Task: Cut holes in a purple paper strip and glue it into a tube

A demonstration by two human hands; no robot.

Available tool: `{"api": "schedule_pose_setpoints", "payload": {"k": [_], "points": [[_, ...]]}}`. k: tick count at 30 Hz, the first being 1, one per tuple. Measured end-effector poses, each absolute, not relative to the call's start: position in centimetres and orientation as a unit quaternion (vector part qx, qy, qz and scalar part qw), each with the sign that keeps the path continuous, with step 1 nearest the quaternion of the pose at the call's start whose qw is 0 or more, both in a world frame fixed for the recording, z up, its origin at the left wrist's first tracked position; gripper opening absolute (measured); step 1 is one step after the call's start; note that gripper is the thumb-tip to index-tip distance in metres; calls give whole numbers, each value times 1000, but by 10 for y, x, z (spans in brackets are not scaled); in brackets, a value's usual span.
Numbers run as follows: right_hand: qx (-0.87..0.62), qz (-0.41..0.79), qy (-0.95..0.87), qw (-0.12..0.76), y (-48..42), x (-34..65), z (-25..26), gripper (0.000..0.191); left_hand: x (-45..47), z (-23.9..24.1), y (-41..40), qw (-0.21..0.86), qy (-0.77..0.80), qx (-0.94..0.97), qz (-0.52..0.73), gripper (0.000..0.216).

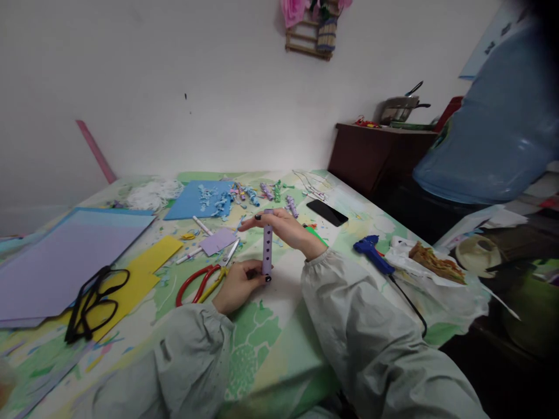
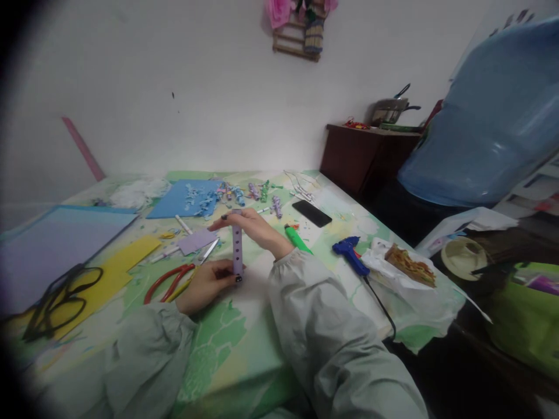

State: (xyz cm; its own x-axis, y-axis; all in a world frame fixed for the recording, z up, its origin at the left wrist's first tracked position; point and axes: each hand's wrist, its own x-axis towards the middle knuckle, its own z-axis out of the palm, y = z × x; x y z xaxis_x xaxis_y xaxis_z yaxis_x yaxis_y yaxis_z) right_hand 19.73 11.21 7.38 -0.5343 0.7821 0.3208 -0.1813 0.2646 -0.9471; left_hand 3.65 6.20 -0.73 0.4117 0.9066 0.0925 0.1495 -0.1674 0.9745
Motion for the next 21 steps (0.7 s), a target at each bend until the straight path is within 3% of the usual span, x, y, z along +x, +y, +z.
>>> {"api": "schedule_pose_setpoints", "payload": {"k": [9, 21], "points": [[-282, 603, -635, 393, 125, 204, 74, 29, 33, -4, 60, 584, 358, 638, 353, 37], [-229, 691, -556, 400, 125, 196, 68, 26, 36, 4, 53, 665, 331, 580, 334, 32]]}}
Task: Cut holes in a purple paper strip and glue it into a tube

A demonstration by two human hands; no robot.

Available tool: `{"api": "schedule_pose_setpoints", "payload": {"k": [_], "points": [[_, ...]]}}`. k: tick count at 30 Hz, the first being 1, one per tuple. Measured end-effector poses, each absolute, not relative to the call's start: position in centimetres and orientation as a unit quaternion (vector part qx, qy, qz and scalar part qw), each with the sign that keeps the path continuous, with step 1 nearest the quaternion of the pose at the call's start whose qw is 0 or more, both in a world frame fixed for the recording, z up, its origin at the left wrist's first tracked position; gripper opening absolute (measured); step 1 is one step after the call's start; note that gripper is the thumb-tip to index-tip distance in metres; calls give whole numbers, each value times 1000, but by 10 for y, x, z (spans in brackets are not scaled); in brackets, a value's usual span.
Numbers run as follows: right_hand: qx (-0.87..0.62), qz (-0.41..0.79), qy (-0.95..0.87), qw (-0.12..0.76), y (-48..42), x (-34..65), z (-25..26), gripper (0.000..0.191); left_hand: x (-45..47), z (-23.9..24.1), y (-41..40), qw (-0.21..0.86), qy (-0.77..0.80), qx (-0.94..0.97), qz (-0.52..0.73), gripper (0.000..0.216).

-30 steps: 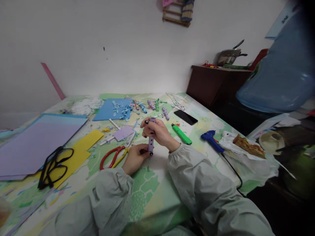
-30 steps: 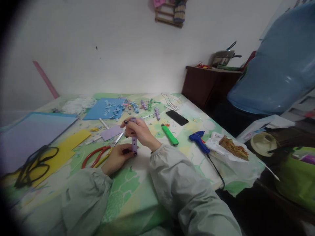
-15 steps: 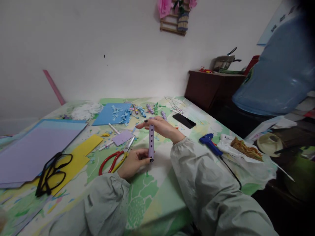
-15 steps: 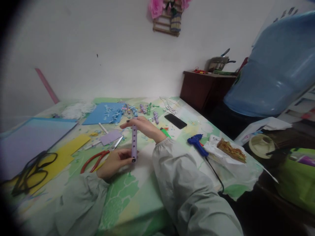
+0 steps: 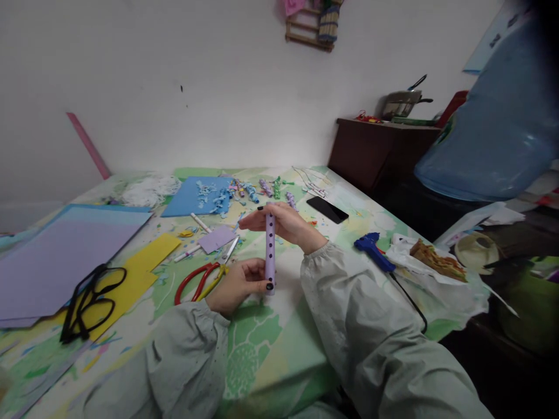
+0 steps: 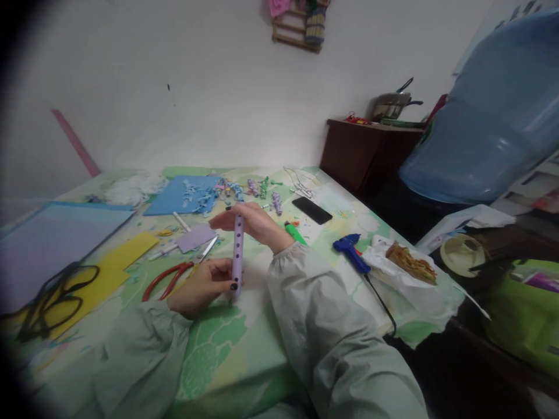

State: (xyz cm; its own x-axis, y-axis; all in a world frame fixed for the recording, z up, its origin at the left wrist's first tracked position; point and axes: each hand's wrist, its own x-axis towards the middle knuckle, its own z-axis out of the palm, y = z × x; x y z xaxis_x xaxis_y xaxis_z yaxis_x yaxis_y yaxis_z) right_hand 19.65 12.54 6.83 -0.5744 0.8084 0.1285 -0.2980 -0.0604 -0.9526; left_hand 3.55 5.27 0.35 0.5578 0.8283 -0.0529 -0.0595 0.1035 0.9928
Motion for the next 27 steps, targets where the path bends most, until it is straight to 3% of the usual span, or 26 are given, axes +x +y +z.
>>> {"api": "schedule_pose_setpoints", "payload": {"k": [7, 17, 27], "points": [[-225, 731, -503, 403, 118, 188, 71, 20, 36, 0, 51, 701, 324, 545, 327, 38], [-192, 781, -418, 422, 108, 182, 76, 36, 37, 4, 48, 711, 318, 544, 312, 32], [-155, 803, -379, 432, 108, 188, 75, 37, 41, 6, 41, 707, 331, 545, 305, 43]]}}
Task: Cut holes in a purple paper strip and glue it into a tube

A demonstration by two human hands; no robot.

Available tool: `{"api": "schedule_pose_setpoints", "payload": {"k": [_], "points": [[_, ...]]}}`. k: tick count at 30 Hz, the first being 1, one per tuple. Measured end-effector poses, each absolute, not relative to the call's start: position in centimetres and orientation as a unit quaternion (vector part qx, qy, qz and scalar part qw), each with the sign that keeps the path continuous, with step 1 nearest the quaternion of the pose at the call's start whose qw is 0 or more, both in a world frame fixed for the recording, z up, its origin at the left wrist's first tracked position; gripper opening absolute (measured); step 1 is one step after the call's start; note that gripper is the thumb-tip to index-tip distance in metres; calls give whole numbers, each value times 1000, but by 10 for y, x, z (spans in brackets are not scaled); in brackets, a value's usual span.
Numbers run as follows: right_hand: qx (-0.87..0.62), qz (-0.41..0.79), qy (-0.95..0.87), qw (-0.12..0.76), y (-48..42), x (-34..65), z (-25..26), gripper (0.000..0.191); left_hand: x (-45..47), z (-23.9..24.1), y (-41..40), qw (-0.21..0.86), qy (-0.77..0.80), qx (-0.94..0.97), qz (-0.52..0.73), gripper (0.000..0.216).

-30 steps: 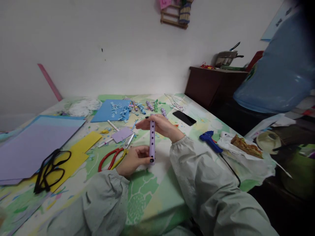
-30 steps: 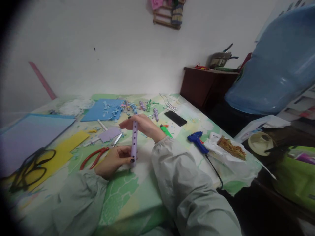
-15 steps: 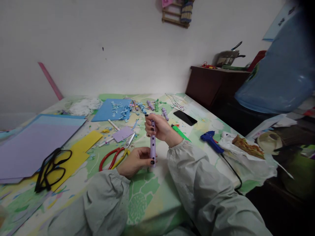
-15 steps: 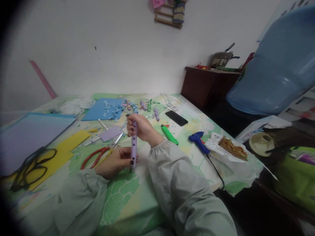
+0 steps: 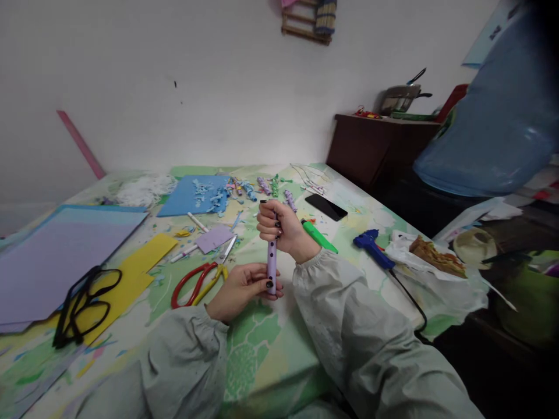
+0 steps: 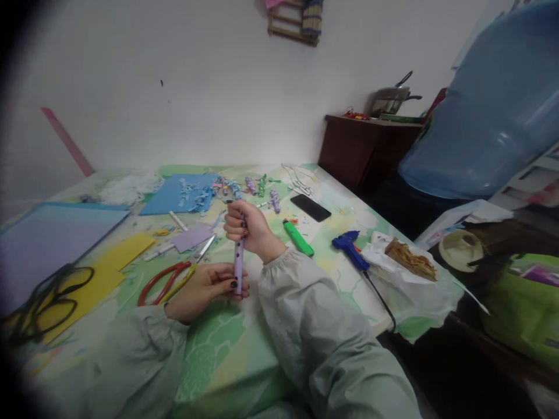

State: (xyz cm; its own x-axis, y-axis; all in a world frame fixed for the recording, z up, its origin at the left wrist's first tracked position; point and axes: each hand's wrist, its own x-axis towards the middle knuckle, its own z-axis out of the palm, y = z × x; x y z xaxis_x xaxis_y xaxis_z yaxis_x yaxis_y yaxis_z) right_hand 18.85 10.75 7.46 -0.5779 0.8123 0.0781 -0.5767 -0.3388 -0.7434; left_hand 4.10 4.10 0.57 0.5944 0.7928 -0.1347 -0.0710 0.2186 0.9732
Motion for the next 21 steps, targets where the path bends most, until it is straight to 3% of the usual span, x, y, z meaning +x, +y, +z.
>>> {"api": "schedule_pose_setpoints", "payload": {"k": [13, 21], "points": [[-119, 817, -367, 429, 109, 191, 73, 44, 46, 5, 29, 644, 345, 577, 365, 44], [-111, 820, -348, 441, 109, 193, 72, 46, 45, 5, 26, 661, 327, 559, 378, 41]]}}
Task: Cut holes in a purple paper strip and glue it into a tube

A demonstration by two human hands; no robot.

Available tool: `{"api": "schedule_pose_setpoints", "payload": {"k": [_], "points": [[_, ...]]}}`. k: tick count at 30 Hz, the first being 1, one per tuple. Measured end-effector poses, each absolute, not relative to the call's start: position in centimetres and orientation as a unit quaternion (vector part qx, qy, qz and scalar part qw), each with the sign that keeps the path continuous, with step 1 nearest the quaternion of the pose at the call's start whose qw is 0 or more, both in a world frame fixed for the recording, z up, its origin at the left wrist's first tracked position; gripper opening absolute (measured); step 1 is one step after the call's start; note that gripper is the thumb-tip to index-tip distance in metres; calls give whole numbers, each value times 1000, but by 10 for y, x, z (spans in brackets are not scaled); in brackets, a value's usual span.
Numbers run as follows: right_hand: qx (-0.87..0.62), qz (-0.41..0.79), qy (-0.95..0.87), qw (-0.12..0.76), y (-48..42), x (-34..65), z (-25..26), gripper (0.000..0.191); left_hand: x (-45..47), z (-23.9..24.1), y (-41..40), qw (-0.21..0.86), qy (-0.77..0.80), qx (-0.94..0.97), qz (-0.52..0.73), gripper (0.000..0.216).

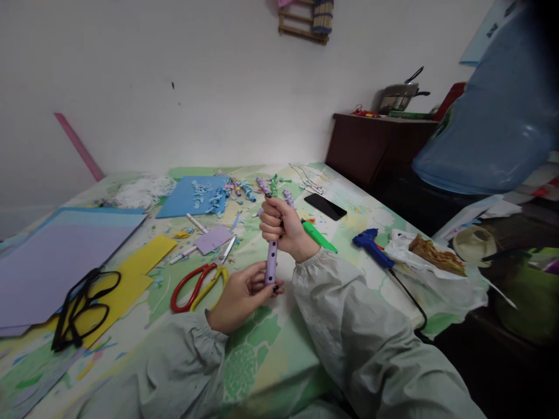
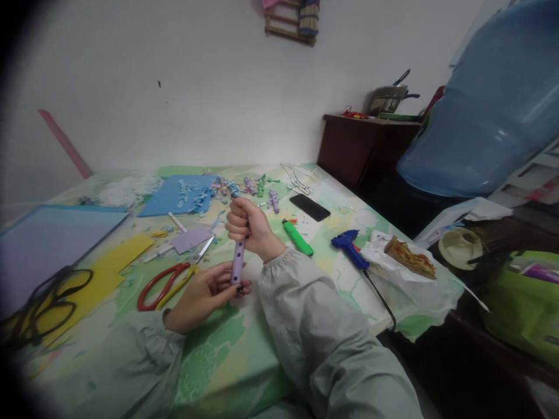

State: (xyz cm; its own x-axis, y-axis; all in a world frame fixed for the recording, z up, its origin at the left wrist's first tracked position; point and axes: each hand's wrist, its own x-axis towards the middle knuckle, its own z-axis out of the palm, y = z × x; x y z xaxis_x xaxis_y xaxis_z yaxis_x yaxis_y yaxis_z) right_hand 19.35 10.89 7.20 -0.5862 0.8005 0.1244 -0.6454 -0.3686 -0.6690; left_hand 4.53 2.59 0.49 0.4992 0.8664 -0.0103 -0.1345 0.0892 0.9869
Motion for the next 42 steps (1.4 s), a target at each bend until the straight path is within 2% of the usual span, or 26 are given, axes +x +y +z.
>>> {"api": "schedule_pose_setpoints", "payload": {"k": [4, 9, 13, 21, 26, 31, 35, 42], "points": [[-107, 828, -341, 433, 103, 187, 74, 46, 44, 11, 29, 689, 298, 534, 389, 32], [-102, 839, -333, 418, 93, 170, 73, 46, 46, 14, 33, 745, 270, 475, 383, 47], [-99, 838, -330, 423, 92, 161, 67, 47, 50, 13, 30, 778, 270, 429, 373, 47], [-81, 829, -348, 430, 93, 160, 61, 47, 52, 12, 26, 773, 256, 410, 411, 40], [-80, 800, -388, 451, 90, 166, 64, 61, 51, 12, 26, 759, 247, 428, 425, 43], [-205, 652, -492, 539, 93, 177, 64, 41, 48, 12, 26, 737, 261, 449, 432, 45], [-254, 589, -510, 573, 91, 185, 68, 25, 47, 11, 28, 707, 293, 468, 442, 47], [-251, 566, -533, 577, 84, 183, 69, 25, 48, 7, 30, 660, 344, 490, 453, 51]]}}
